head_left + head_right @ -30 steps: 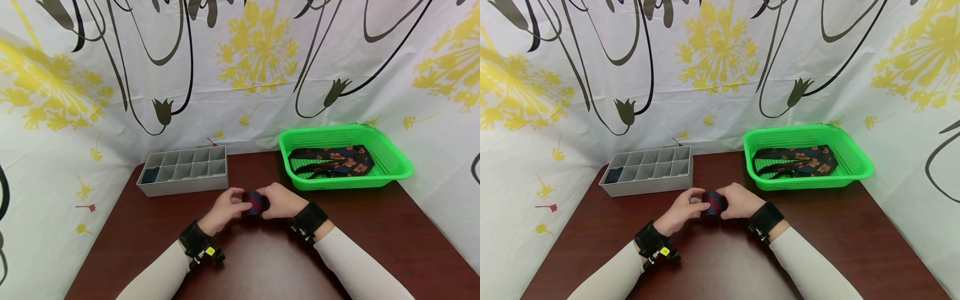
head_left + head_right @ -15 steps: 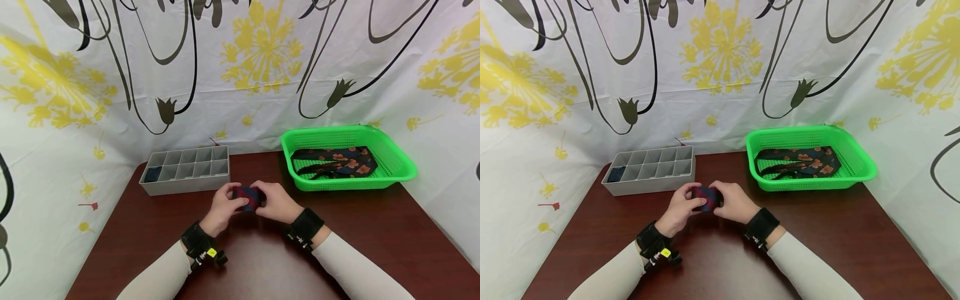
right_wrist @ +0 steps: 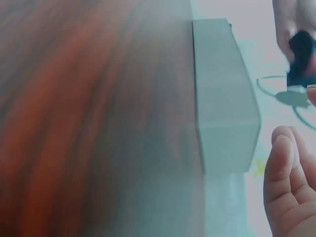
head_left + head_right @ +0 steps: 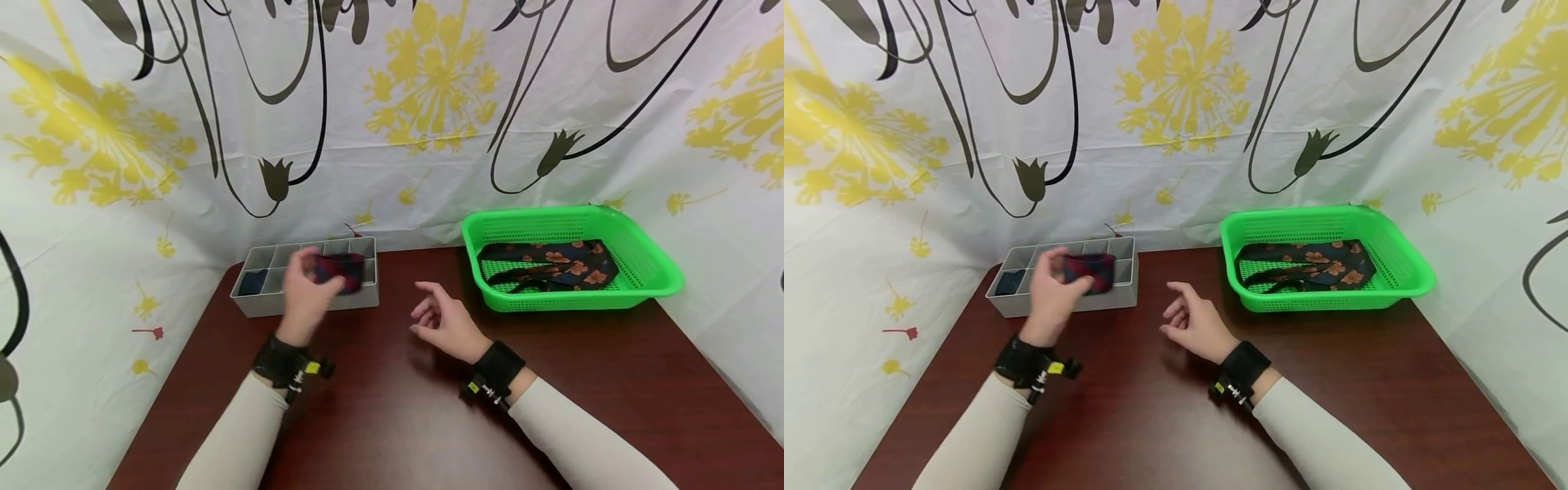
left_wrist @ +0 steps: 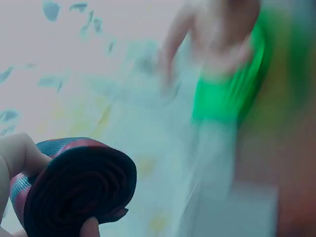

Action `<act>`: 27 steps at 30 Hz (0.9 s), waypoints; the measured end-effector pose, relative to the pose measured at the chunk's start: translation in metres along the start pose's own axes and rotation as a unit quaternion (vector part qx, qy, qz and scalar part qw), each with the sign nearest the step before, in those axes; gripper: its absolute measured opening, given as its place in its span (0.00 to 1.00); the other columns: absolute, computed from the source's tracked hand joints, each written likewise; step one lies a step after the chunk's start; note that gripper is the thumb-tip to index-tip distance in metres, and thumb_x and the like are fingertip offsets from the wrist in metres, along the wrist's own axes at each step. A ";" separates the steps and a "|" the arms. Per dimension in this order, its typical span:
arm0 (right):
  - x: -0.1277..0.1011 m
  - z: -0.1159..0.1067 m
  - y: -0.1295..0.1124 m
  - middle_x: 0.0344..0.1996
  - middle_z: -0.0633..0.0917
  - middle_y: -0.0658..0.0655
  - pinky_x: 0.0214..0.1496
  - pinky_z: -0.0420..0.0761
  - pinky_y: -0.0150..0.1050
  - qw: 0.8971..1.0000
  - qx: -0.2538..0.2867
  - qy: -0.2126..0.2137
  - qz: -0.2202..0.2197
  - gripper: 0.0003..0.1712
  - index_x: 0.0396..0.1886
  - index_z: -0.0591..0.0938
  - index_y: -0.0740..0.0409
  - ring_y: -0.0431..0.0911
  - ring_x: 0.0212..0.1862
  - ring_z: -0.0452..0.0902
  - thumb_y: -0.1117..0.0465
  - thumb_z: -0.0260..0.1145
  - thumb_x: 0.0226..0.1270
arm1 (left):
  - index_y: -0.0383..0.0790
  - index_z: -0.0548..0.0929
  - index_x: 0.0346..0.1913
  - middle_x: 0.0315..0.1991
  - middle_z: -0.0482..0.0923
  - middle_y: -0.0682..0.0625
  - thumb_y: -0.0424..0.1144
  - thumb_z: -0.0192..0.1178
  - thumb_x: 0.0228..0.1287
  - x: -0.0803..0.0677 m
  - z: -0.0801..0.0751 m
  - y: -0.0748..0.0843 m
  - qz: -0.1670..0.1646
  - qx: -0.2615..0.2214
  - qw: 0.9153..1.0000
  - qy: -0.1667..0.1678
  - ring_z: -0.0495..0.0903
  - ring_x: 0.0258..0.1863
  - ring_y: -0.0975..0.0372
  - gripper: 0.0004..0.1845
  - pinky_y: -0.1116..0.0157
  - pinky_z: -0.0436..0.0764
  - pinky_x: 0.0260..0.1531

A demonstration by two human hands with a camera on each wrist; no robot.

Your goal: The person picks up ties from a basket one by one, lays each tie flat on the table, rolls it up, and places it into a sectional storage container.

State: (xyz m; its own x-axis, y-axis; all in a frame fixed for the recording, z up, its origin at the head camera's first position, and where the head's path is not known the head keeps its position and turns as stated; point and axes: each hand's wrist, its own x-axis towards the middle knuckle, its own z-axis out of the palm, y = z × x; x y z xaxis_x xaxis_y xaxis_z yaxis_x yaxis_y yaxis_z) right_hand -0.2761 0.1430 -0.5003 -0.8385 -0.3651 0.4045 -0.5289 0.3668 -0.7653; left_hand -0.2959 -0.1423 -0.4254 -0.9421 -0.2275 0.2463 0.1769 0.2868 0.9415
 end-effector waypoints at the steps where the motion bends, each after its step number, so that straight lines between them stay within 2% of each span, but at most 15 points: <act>1: 0.000 0.000 0.004 0.41 0.90 0.60 0.42 0.86 0.34 1.000 0.006 -0.001 0.012 0.45 0.75 0.67 0.54 0.39 0.36 0.85 0.68 0.79 0.62 | 0.43 0.72 0.71 0.61 0.78 0.40 0.29 0.71 0.51 0.008 -0.012 -0.001 -0.001 0.014 1.000 0.027 0.81 0.55 0.50 0.40 0.59 0.80 0.49; 3: -0.001 0.001 0.010 0.41 0.89 0.58 0.43 0.86 0.33 0.999 0.017 -0.006 0.029 0.43 0.75 0.68 0.54 0.39 0.36 0.85 0.68 0.78 0.63 | 0.44 0.70 0.73 0.62 0.79 0.39 0.33 0.71 0.53 0.022 -0.035 -0.007 -0.013 0.038 0.996 0.076 0.79 0.56 0.51 0.41 0.60 0.78 0.46; 6: -0.004 0.000 0.016 0.41 0.89 0.57 0.43 0.86 0.33 0.999 0.027 -0.012 0.045 0.42 0.74 0.69 0.54 0.41 0.36 0.85 0.69 0.78 0.64 | 0.46 0.68 0.74 0.63 0.80 0.40 0.37 0.70 0.57 0.037 -0.061 -0.023 -0.043 0.049 0.990 0.121 0.77 0.56 0.52 0.40 0.64 0.77 0.43; 9: -0.007 0.000 0.018 0.41 0.89 0.58 0.43 0.86 0.33 0.998 0.036 -0.021 0.051 0.40 0.73 0.70 0.54 0.42 0.36 0.84 0.69 0.77 0.64 | 0.45 0.68 0.73 0.63 0.80 0.40 0.38 0.70 0.60 0.044 -0.073 -0.045 -0.050 0.060 0.986 0.151 0.77 0.57 0.53 0.38 0.63 0.79 0.46; 11: -0.007 0.000 0.019 0.41 0.88 0.58 0.43 0.86 0.33 0.997 0.041 -0.027 0.057 0.39 0.73 0.70 0.54 0.42 0.36 0.84 0.69 0.77 0.65 | 0.43 0.69 0.72 0.62 0.80 0.37 0.39 0.70 0.60 0.047 -0.077 -0.057 -0.038 0.082 0.983 0.163 0.77 0.58 0.49 0.37 0.56 0.81 0.50; 14: -0.006 0.001 0.019 0.41 0.88 0.58 0.43 0.85 0.33 0.996 0.049 -0.036 0.064 0.38 0.73 0.71 0.54 0.41 0.37 0.84 0.68 0.76 0.65 | 0.40 0.69 0.71 0.60 0.80 0.33 0.38 0.69 0.62 0.050 -0.078 -0.070 -0.008 0.136 0.978 0.159 0.78 0.57 0.43 0.35 0.46 0.81 0.52; 19: -0.003 0.003 0.017 0.41 0.87 0.59 0.43 0.85 0.33 0.995 0.048 -0.043 0.070 0.38 0.71 0.72 0.53 0.43 0.36 0.84 0.69 0.76 0.64 | 0.38 0.69 0.73 0.60 0.80 0.30 0.38 0.68 0.63 0.055 -0.076 -0.074 0.028 0.219 0.968 0.118 0.78 0.55 0.37 0.35 0.38 0.76 0.57; 23: -0.001 0.004 0.016 0.42 0.87 0.60 0.42 0.85 0.33 0.995 0.047 -0.055 0.073 0.37 0.71 0.72 0.54 0.43 0.36 0.85 0.69 0.76 0.65 | 0.37 0.71 0.71 0.63 0.74 0.29 0.39 0.70 0.62 0.058 -0.072 -0.075 0.052 0.249 0.960 0.119 0.75 0.58 0.35 0.35 0.32 0.70 0.61; 27: -0.001 0.005 0.016 0.43 0.86 0.60 0.42 0.85 0.33 0.994 0.046 -0.064 0.074 0.36 0.70 0.72 0.55 0.44 0.37 0.85 0.69 0.76 0.65 | 0.36 0.72 0.68 0.63 0.69 0.28 0.37 0.71 0.60 0.056 -0.069 -0.072 0.072 0.276 0.950 0.128 0.75 0.56 0.31 0.34 0.29 0.71 0.58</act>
State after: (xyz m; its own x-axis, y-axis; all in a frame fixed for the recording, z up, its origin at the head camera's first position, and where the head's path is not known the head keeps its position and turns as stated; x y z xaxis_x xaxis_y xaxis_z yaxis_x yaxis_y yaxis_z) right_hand -0.2831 0.1453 -0.5151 -0.8794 -0.4209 0.2223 -0.3826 0.3472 -0.8562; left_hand -0.3420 -0.2402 -0.4636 -0.8068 -0.3470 0.4782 0.0559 0.7609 0.6465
